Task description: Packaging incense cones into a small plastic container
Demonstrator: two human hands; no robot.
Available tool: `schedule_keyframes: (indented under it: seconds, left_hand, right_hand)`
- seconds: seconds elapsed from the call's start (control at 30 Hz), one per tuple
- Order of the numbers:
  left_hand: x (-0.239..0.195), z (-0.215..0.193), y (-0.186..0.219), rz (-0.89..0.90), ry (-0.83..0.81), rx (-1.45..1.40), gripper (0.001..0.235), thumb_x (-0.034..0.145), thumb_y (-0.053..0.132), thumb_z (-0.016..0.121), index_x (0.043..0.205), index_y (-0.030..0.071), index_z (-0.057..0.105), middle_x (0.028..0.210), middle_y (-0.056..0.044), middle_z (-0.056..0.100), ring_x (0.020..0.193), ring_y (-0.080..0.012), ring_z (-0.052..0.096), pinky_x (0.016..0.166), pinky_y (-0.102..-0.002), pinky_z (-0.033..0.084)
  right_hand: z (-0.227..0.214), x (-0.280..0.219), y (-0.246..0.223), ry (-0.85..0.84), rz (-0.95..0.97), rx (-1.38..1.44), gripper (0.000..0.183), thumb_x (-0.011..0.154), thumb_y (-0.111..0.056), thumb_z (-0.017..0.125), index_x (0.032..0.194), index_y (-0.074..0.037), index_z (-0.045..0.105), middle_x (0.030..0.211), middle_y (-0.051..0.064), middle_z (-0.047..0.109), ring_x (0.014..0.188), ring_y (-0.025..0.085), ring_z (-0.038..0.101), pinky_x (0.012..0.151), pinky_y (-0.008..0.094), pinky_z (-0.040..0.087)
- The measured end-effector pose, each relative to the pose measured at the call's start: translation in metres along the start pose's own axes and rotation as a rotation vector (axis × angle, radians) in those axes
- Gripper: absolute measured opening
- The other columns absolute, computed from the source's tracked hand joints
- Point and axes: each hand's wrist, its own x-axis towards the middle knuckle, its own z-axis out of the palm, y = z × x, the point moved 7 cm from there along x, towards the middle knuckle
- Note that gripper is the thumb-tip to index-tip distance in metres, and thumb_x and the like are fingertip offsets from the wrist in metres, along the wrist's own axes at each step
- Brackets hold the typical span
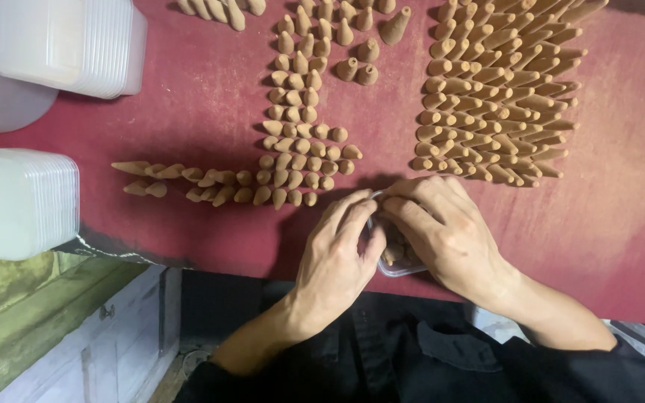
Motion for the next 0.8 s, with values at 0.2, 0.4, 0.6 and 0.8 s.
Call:
schedule_keyframes:
  seconds: [0.2, 0.4, 0.6, 0.8]
  left_hand:
    - [-0.002, 0.000, -0.001, -0.013, -0.008, -0.007, 0.027, 0.094, 0.004, 0.066, 0.119, -0.007, 0.063, 0.126, -0.023, 0.065, 0.117, -0.0357, 0.066, 0.109, -0.042, 0.052]
    - [-0.002, -0.001, 0.001, -0.003, 0.006, -0.007, 0.027, 0.094, 0.004, 0.067, 0.119, -0.006, 0.064, 0.126, -0.022, 0.066, 0.117, -0.0344, 0.067, 0.109, -0.041, 0.053]
    - [-0.001, -0.001, 0.001, 0.002, 0.024, -0.024, 0.027, 0.093, 0.003, 0.067, 0.119, -0.005, 0.063, 0.124, -0.022, 0.067, 0.116, -0.0340, 0.067, 0.108, -0.042, 0.053]
    - [-0.002, -0.002, 0.001, 0.025, 0.082, -0.009, 0.026, 0.091, 0.005, 0.070, 0.116, -0.001, 0.066, 0.118, -0.021, 0.069, 0.111, -0.0348, 0.070, 0.100, -0.042, 0.056]
  right_hand:
    - [0.000, -0.009, -0.006, -0.001, 0.007, -0.076, 0.024, 0.101, -0.003, 0.066, 0.123, 0.005, 0.064, 0.124, 0.019, 0.062, 0.095, 0.031, 0.058, 0.078, 0.041, 0.044]
    - [0.002, -0.015, -0.008, 0.034, 0.013, -0.151, 0.024, 0.103, -0.004, 0.063, 0.127, 0.002, 0.064, 0.126, 0.018, 0.062, 0.092, 0.031, 0.055, 0.074, 0.041, 0.041]
    - [0.005, -0.020, -0.007, 0.051, 0.036, -0.174, 0.026, 0.104, -0.005, 0.062, 0.130, -0.001, 0.064, 0.125, 0.015, 0.065, 0.092, 0.029, 0.055, 0.074, 0.041, 0.038]
    - [0.010, -0.023, -0.011, 0.116, 0.046, -0.255, 0.022, 0.104, -0.007, 0.057, 0.122, -0.006, 0.071, 0.115, 0.011, 0.067, 0.094, 0.032, 0.057, 0.074, 0.042, 0.043]
